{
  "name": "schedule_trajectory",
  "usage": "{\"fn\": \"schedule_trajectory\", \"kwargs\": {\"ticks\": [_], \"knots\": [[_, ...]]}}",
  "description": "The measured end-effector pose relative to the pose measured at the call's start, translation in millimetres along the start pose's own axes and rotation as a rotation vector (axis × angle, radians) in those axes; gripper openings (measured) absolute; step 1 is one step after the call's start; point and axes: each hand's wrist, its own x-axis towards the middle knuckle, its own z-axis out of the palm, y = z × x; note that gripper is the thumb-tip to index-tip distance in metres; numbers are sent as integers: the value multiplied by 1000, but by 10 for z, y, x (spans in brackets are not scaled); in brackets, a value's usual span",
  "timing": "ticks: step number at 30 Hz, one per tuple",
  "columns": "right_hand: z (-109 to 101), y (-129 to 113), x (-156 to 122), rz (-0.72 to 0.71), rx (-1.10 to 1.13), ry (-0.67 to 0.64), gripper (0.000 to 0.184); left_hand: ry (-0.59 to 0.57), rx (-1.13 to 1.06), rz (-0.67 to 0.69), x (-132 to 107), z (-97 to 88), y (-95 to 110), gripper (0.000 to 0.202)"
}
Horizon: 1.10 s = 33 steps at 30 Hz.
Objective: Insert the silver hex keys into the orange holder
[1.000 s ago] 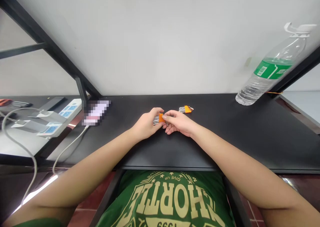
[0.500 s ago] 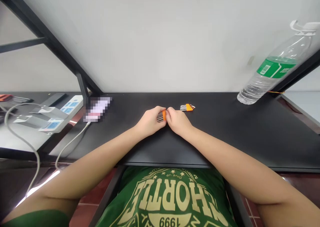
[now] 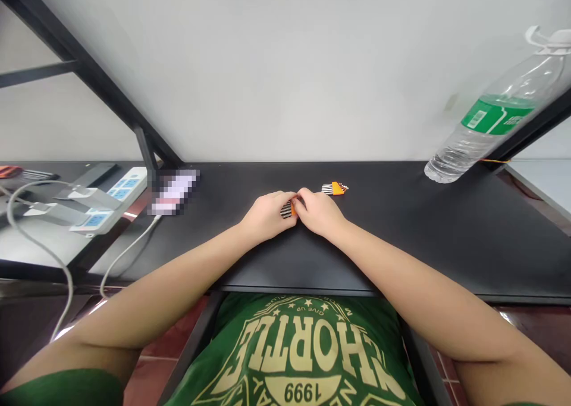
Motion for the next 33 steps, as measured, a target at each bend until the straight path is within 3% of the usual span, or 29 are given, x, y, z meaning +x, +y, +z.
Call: {"fn": "schedule_trajectory", "kwargs": {"ticks": [5,13,18,33], "knots": [[28,-46,-4,-20,-139,-9,35,25,29,-26,26,7,64,30],[65,-59,14,-38,-422,-104,26,-86,73,-128,61,-7,107,10],[41,-45,38,8,-557,-149,18,-121,18,-143,64,-30,64,20],[-116,-60,59,107,-584,-228,25,-202,128,-101,23,-260,-216,36]]}}
